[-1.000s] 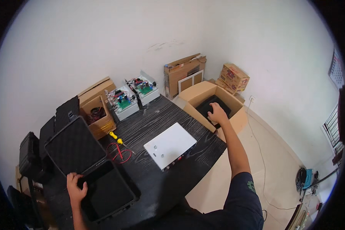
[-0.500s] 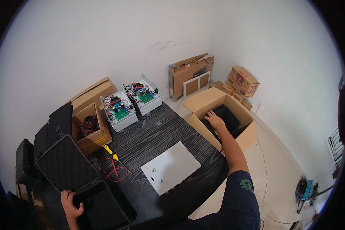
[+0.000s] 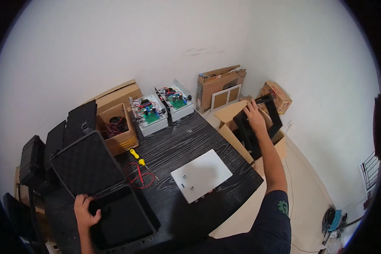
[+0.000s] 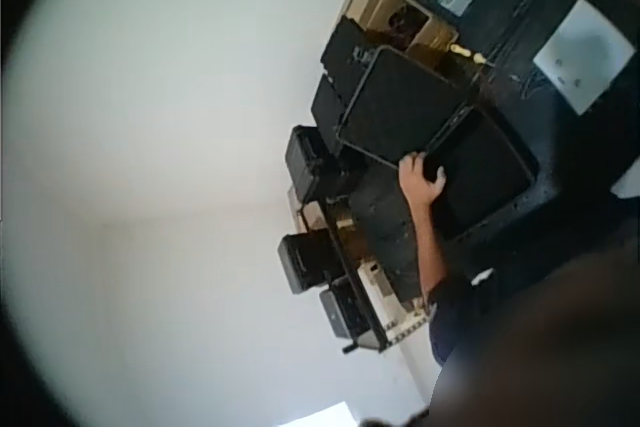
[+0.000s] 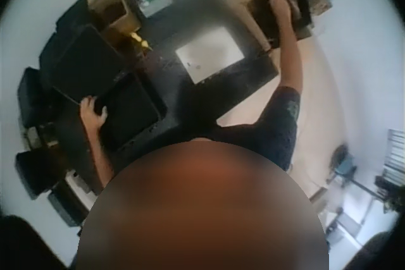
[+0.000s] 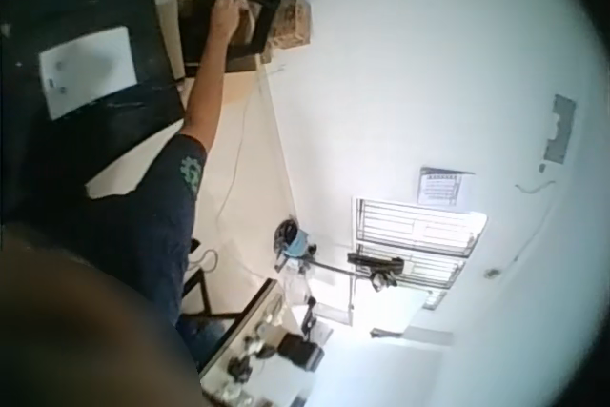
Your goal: The person places a white electronic device into a black foam-lined case. They then connect red and black wires to the device and arrange the cables inside the case before closing the lid.
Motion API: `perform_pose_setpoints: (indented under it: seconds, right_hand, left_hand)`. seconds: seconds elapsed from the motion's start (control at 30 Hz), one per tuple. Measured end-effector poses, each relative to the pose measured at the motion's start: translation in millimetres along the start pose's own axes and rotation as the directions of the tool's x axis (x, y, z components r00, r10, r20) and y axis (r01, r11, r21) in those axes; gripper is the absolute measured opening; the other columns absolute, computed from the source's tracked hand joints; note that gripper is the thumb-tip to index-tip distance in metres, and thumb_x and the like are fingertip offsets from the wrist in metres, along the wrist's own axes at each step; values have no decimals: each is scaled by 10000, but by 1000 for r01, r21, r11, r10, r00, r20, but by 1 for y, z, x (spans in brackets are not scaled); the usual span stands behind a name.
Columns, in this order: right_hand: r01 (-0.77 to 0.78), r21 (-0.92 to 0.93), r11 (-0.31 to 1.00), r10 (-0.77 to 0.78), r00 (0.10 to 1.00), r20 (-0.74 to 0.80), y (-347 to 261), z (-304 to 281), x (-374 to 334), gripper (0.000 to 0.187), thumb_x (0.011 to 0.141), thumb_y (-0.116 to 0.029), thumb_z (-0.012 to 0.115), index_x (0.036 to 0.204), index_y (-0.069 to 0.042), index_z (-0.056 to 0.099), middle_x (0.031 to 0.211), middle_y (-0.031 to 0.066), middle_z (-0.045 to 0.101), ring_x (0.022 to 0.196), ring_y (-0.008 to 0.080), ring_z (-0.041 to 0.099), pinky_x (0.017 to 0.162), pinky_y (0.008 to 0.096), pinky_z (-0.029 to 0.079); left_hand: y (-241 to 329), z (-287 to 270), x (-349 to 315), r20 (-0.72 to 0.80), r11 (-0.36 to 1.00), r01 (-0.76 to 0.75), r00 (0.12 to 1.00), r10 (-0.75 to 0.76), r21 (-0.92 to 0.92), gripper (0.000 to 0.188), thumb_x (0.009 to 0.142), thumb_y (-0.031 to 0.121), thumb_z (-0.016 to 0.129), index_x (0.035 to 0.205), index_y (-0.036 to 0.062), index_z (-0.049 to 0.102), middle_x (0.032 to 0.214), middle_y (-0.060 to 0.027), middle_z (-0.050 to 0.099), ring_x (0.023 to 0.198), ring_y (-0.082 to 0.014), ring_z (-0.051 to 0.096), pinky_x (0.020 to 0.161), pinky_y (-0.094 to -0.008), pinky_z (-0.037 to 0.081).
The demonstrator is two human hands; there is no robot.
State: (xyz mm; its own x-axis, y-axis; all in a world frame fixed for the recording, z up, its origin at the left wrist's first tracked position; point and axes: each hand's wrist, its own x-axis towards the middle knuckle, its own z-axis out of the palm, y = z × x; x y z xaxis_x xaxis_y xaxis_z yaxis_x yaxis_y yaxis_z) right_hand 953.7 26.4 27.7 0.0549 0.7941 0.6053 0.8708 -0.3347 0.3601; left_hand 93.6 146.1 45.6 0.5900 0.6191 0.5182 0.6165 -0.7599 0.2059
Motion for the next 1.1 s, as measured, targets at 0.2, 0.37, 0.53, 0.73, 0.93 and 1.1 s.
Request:
perform_pose_setpoints:
  seconds: [0.2,0.37,0.53,0.73,0.93,1.1]
  right_hand:
    - [8,74,997,1,993,-121,-66,-119,72,470,871,61,621,1322,-72,621,1498,181,545,1554,406,393,1130,480,514]
    - [155,109,982,-124,960,-251,-176,-222,125,360,897,-37,650,1254,-76,627,1386,172,611,1471,388,508,1064,460,570]
    - [343,188,921,-266,902,-341,-298,-310,152,351,902,-71,636,1252,-96,644,1270,139,646,1278,331,631,923,420,596]
    - [553,405,728,-434,829,-351,-418,-398,156,347,902,-85,631,1247,-115,646,1087,82,631,1054,269,663,831,401,564]
    - [688,513,513,-628,708,-322,-490,-424,154,348,928,-103,612,1274,-116,648,1045,70,631,1007,259,660,813,403,535]
    - [670,620,409,-695,669,-264,-534,-397,143,470,899,-60,664,1367,-102,666,1131,92,674,1032,276,671,849,418,544]
  left_hand:
    - [3,-8,1,-38,1000,-27,999,27,-7,505,640,349,811,1030,42,715,1041,-172,630,988,-399,626,858,-494,523]
    - [3,-14,-3,-41,999,-8,999,7,-35,432,687,292,832,1028,44,733,1071,-147,672,1032,-373,652,899,-474,543]
    - [-1,-17,-4,-39,991,-3,999,-3,-137,402,780,278,819,1096,37,757,1164,-164,715,1108,-370,672,966,-463,549]
    - [-5,-29,-19,-160,863,-27,985,-63,-504,548,939,347,730,1357,3,649,1390,-202,634,1242,-325,638,1059,-429,503]
    - [13,-67,-35,-156,533,14,949,-273,-846,913,1041,679,452,1592,-48,392,1447,-189,539,1211,-242,570,1052,-389,449]
    - [21,-79,-47,-3,442,205,905,-426,-873,957,1011,678,518,1624,-34,336,1346,-166,560,1163,-215,557,1026,-373,449]
